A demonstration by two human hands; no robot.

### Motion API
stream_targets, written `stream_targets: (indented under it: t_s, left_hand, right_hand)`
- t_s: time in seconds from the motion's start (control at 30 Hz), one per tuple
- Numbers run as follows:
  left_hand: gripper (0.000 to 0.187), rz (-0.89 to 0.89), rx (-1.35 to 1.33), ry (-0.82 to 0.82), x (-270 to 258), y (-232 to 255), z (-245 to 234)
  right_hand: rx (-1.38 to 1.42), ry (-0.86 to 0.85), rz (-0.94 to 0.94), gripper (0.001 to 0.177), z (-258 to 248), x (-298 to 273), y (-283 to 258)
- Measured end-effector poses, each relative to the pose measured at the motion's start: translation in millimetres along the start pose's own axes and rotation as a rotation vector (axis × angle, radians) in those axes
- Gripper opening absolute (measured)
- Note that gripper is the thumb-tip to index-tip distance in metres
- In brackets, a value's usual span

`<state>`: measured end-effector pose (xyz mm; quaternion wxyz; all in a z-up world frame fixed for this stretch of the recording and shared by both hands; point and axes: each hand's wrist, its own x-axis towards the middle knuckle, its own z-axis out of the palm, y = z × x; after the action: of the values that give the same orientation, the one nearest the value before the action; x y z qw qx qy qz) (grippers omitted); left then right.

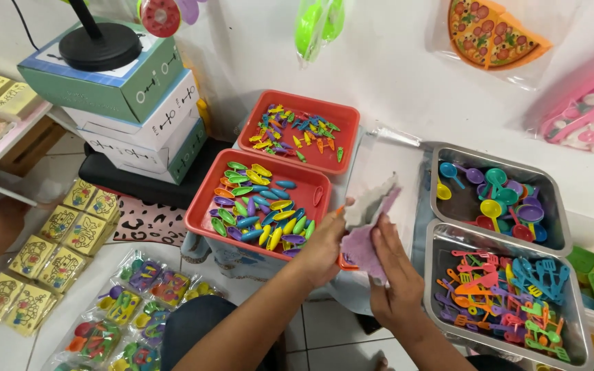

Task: The person is cleaning small plastic toys by wiping them with a purple cloth and then sorting them into different trays on the floor.

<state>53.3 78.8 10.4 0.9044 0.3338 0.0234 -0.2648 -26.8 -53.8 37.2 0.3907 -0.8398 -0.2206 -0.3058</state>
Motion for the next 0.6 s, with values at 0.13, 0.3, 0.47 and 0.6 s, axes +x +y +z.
stream_targets:
  t_s: [0.13,0.3,0.47,0.6]
  left_hand:
    - [0.050,-0.007,0.578,0.137,-14,5,13]
    - [0.040,0.250,0.777,-0.224,-22,19,32]
    - [0.046,0.072,0.822,-0.090,-18,22,28]
    - [0.033,0.276,0.861,-0.196,-15,27,27]
  right_hand:
    - [-0.012,0.020,0.042,0.061,-8,7,2]
    - [0.039,0.024,0.035,0.053,-17,16,9]
    - [-0.054,0.006,0.072,0.043,-31,24,13]
    - [0.143,-0.087,0.151,0.048,-46,33,9]
